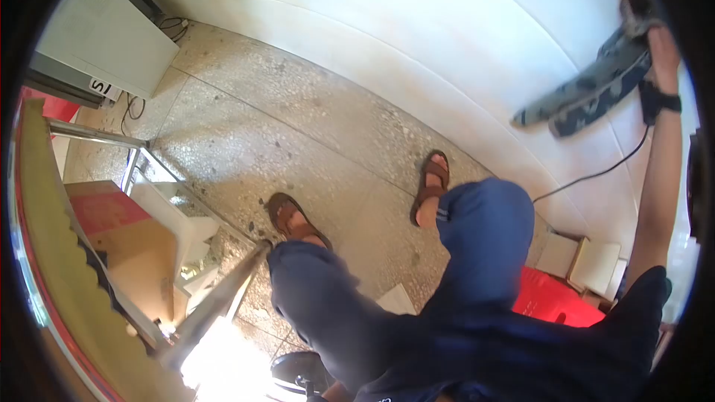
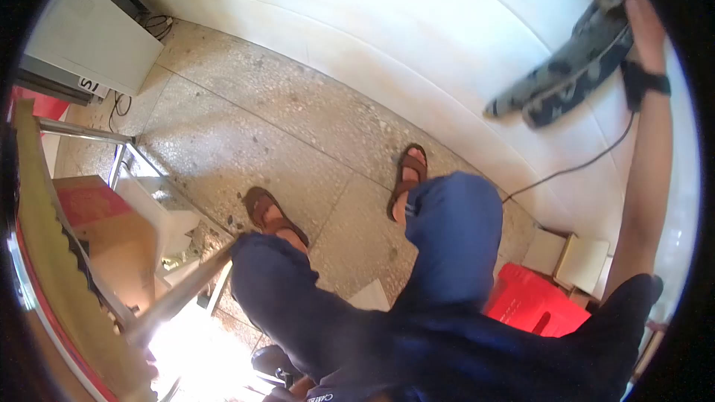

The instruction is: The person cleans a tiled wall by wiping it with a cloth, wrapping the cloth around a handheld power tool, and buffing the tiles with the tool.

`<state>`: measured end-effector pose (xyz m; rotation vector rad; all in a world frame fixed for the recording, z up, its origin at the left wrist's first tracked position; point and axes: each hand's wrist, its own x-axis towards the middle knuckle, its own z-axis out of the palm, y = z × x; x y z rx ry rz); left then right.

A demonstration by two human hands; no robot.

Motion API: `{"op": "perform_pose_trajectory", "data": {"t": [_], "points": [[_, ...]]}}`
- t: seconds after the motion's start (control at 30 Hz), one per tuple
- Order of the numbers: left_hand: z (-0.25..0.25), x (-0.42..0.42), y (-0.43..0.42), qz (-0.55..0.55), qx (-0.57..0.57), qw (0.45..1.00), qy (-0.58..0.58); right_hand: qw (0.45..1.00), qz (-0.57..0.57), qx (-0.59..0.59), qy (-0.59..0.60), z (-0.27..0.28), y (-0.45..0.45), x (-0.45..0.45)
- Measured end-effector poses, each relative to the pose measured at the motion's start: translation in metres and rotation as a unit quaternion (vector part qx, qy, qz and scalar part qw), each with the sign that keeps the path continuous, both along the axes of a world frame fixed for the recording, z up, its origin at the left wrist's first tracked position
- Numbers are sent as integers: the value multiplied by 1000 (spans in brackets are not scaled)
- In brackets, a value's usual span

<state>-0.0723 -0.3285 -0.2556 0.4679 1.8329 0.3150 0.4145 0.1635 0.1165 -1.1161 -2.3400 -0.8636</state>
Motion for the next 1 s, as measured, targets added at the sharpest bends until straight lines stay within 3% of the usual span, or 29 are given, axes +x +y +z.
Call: {"op": "perform_pose_trajectory", "data": {"t": [0.2,0.53,0.8,1.0], "points": [[6,-36,65,7,-16,999,47,999,-17,43,-7,-21,65,-23],[36,-92,158,-22,-32,994,103,999,-38,30,-8,-21,97,-44],[108,-81,156,1,10,993,121,998,-26,53,21,17,119,-48],[129,-68,130,-4,60,987,150,994,-7,92,60,35,117,-58]]}}
